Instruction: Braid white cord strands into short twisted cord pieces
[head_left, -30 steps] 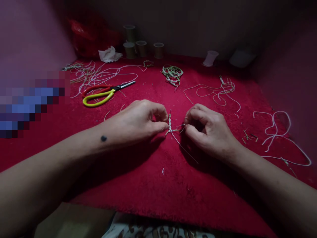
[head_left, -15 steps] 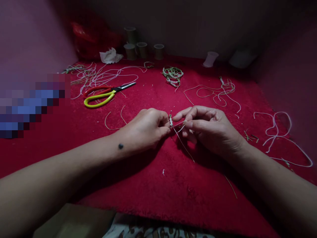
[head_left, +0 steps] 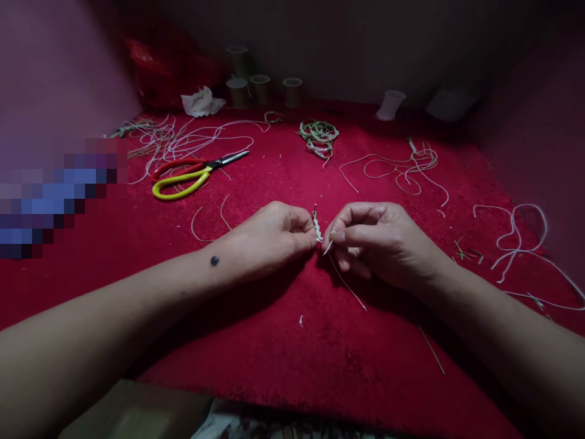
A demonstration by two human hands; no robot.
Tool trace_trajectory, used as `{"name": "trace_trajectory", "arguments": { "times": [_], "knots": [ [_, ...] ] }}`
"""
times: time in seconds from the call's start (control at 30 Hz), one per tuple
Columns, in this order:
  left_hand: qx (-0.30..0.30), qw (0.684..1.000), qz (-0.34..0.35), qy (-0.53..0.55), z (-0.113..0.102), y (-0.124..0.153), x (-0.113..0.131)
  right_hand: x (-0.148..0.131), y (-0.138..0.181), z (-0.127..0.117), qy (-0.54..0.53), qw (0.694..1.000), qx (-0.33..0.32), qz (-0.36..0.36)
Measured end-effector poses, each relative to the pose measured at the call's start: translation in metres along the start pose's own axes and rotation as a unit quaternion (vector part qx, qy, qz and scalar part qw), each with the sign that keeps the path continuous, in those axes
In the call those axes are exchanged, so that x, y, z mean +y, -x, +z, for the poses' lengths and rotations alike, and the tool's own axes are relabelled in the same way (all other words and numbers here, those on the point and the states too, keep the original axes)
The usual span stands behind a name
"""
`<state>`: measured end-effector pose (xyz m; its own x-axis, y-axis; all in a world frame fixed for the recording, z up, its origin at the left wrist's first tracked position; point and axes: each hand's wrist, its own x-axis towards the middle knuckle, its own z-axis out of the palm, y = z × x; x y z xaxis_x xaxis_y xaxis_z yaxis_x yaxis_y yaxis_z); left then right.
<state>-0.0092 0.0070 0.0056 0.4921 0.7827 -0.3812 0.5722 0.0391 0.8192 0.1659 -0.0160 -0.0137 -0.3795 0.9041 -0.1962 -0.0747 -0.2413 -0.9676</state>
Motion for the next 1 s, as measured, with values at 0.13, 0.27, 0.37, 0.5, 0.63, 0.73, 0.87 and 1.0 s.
{"name": "trace_trajectory", "arguments": {
  "times": [0.13, 0.27, 0.37, 0.5, 0.63, 0.73, 0.87, 1.0],
  "knots": [
    [0.01, 0.999, 0.027, -0.043, 0.0005, -0.0019, -0.0057, -0.0061, 0.0005, 0.0006, 0.059, 0.998, 0.022, 0.025],
    [0.028, 0.995, 0.051, -0.084, 0.0019, -0.0019, -0.0057, -0.0092, 0.0018, 0.0026, 0.123, 0.99, 0.053, 0.033],
    [0.036, 0.993, 0.057, -0.101, 0.0021, -0.0012, -0.004, -0.0085, 0.0037, 0.0043, 0.148, 0.987, 0.052, 0.026],
    [0.022, 0.993, 0.041, -0.107, 0.0013, -0.0014, -0.0037, -0.0065, 0.0053, 0.0044, 0.147, 0.988, 0.027, 0.032],
    [0.043, 0.989, 0.041, -0.134, 0.0018, -0.0021, -0.0057, -0.0062, 0.0051, 0.0039, 0.144, 0.989, 0.021, 0.037],
    [0.063, 0.981, 0.059, -0.172, 0.0031, -0.0011, -0.0057, -0.007, 0.0054, 0.0039, 0.145, 0.988, 0.017, 0.042],
    [0.079, 0.971, 0.075, -0.212, 0.004, 0.0003, -0.0029, -0.0074, 0.0065, 0.0046, 0.146, 0.988, -0.013, 0.038],
    [0.068, 0.97, 0.075, -0.219, 0.0041, -0.0001, -0.0019, -0.0074, 0.0102, 0.0077, 0.172, 0.984, -0.048, 0.011]
  ]
}}
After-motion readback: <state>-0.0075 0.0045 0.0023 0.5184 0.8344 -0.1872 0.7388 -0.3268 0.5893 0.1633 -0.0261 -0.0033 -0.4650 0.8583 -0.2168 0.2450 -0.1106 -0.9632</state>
